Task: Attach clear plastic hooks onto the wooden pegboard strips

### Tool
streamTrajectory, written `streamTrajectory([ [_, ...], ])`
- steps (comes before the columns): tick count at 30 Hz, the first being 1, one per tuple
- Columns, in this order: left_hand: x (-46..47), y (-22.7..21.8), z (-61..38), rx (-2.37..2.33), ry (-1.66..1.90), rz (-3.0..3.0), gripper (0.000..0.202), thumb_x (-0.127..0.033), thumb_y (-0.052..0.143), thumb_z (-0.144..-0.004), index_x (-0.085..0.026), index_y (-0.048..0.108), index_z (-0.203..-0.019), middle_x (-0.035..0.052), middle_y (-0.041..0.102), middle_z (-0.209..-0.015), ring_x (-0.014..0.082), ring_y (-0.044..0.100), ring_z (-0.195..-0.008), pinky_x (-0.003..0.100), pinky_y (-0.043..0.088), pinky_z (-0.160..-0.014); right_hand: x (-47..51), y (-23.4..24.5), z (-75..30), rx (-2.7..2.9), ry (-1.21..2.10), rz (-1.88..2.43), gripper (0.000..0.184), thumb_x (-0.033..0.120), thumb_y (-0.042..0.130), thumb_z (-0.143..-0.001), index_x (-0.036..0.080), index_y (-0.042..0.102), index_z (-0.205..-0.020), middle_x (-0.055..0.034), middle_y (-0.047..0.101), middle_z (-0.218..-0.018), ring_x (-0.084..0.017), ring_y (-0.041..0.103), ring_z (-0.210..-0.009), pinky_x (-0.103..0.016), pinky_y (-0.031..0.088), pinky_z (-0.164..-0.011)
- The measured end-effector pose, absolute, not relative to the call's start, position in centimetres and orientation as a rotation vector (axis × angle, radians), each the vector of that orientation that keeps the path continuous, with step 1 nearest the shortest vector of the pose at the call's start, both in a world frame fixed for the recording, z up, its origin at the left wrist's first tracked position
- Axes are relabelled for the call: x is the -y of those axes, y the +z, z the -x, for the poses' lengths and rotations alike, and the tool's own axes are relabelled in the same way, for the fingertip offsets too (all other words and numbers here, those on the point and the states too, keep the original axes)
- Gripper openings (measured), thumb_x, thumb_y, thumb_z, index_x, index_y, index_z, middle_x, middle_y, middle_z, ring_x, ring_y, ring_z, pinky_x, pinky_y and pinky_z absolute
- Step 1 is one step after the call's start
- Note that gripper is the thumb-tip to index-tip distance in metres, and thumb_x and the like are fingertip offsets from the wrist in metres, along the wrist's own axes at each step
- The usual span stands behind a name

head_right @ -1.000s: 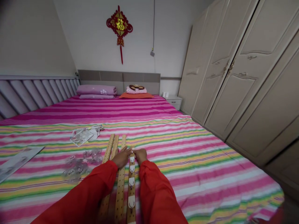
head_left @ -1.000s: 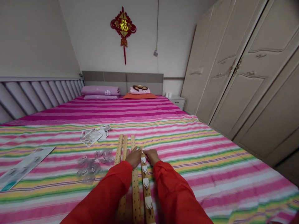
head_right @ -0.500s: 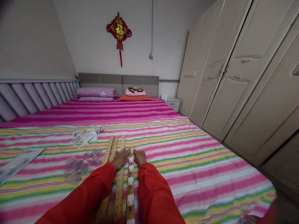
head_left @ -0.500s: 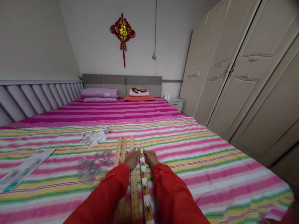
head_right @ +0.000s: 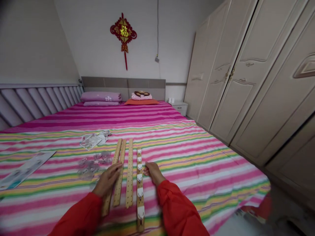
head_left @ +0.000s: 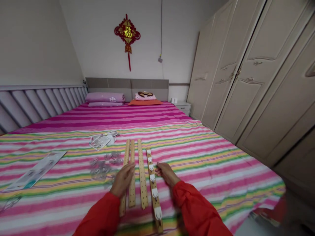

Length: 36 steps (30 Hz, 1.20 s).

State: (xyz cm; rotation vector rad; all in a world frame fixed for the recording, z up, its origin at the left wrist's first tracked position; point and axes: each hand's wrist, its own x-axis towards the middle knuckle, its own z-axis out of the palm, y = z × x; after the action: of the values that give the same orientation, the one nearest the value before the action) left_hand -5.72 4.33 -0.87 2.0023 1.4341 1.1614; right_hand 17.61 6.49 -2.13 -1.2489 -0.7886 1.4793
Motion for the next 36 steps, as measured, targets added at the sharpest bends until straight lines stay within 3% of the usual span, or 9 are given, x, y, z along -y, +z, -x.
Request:
streamTrajectory([
  [4,-0.3,-2.3,8.7,-1.596,1.462,-1.737,0.034,-0.042,0.048,-0.083,-0.018,0.067,-0.100,0.0082,0.069,-0.106,0.0212,0.063,-0.099,0.035,0.052,-0.085,-1.3,-2.6,-18.3,0.766,1.375,1.157,0.024,0.034,0.071,-0.069,0.015,0.058,-0.064,0.0021,0.059,-0.050,-0.008,0.051,-0.040,-0.018,0.038,-0.040],
  [11,1.8,-4.3,10.8,-1.921,1.864,-1.830,0.029,-0.033,0.040,-0.087,-0.016,0.062,-0.097,0.0094,0.064,-0.100,0.0216,0.056,-0.099,0.039,0.043,-0.093,8.0,-4.9,-18.0,0.723,1.254,1.113,0.043,0.055,0.073,-0.063,0.014,0.061,-0.064,0.0031,0.056,-0.048,-0.005,0.042,-0.034,-0.017,0.027,-0.035],
  [15,1.6,-6.0,11.3,-2.114,1.814,-1.760,0.029,-0.032,0.036,-0.087,-0.017,0.060,-0.094,0.0086,0.061,-0.093,0.0223,0.055,-0.091,0.039,0.044,-0.086,11.6,-6.7,-17.4,0.660,1.341,1.094,0.047,0.059,0.073,-0.064,0.013,0.065,-0.068,0.0013,0.059,-0.053,-0.004,0.041,-0.032,-0.017,0.027,-0.034],
  [18,1.5,-6.7,11.3,-2.187,1.725,-1.770,0.027,-0.032,0.037,-0.086,-0.017,0.059,-0.090,0.0083,0.061,-0.089,0.0230,0.054,-0.089,0.039,0.044,-0.083,13.1,-7.7,-17.0,0.664,1.457,1.053,0.050,0.058,0.072,-0.066,0.011,0.070,-0.082,0.0004,0.059,-0.049,-0.007,0.046,-0.036,-0.017,0.030,-0.035],
  [24,1.7,-7.3,11.5,-2.239,1.505,-1.918,0.025,-0.030,0.037,-0.086,-0.019,0.059,-0.090,0.0083,0.063,-0.092,0.0232,0.056,-0.090,0.038,0.043,-0.084,13.8,-8.0,-16.5,0.649,1.522,0.959,0.044,0.040,0.083,-0.060,0.014,0.073,-0.095,-0.0045,0.069,-0.069,-0.010,0.056,-0.047,-0.018,0.039,-0.041],
  [36,1.7,-8.2,12.2,-2.366,1.279,-1.933,0.027,-0.031,0.038,-0.085,-0.019,0.060,-0.095,0.0099,0.063,-0.096,0.0244,0.057,-0.088,0.038,0.045,-0.081,12.5,-8.9,-16.9,0.631,1.624,0.854,0.037,0.036,0.085,-0.059,0.012,0.076,-0.086,-0.0043,0.067,-0.060,-0.010,0.058,-0.049,-0.020,0.044,-0.050],
])
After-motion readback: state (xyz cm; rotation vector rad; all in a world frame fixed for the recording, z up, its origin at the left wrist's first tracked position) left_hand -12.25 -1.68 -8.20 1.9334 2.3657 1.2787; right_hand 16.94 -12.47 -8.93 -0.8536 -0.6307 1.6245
